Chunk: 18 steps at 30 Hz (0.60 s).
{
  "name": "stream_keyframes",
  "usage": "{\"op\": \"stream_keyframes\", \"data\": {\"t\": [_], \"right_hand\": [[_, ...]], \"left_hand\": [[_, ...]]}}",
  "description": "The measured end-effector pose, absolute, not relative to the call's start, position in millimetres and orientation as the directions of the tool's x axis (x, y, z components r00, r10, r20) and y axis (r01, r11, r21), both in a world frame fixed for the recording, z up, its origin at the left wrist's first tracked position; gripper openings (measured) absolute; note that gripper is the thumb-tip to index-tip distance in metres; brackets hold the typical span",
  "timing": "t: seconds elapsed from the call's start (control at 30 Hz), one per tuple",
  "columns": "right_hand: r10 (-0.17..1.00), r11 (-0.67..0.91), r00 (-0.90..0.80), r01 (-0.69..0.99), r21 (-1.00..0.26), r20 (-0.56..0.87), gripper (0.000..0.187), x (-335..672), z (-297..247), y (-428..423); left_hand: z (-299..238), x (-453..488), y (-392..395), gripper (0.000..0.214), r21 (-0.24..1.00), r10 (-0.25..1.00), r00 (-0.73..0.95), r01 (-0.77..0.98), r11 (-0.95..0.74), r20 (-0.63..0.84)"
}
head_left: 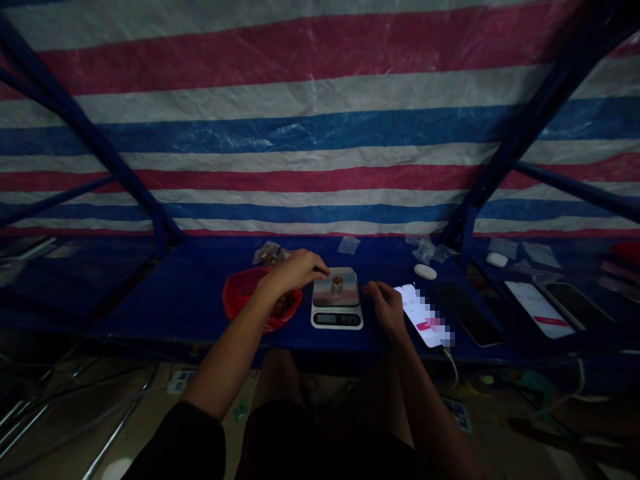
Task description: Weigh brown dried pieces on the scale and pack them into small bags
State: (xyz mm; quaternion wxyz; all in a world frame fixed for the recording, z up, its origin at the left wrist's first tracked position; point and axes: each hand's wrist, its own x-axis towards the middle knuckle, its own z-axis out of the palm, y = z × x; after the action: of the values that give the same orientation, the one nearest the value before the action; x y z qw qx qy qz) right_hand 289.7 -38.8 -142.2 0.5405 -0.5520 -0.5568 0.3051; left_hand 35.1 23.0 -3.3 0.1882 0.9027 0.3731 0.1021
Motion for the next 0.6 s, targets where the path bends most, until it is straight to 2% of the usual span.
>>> {"op": "stream_keyframes", "data": {"t": [0.27,0.6], "right_hand": [[0.947,0.21,0.186,0.256,-0.944,0.261,0.042,290,-145,-37],[0.949,0.214,0.181,0.239,-0.947,0.26,0.038,291,-147,-36]], "left_hand": [[-26,75,40,0.022,0.39,0.688,0.725,0.644,-0.659,-0.035],[-23,75,40,0.019,0.386,0.706,0.707,0.658,-0.646,-0.025]]}}
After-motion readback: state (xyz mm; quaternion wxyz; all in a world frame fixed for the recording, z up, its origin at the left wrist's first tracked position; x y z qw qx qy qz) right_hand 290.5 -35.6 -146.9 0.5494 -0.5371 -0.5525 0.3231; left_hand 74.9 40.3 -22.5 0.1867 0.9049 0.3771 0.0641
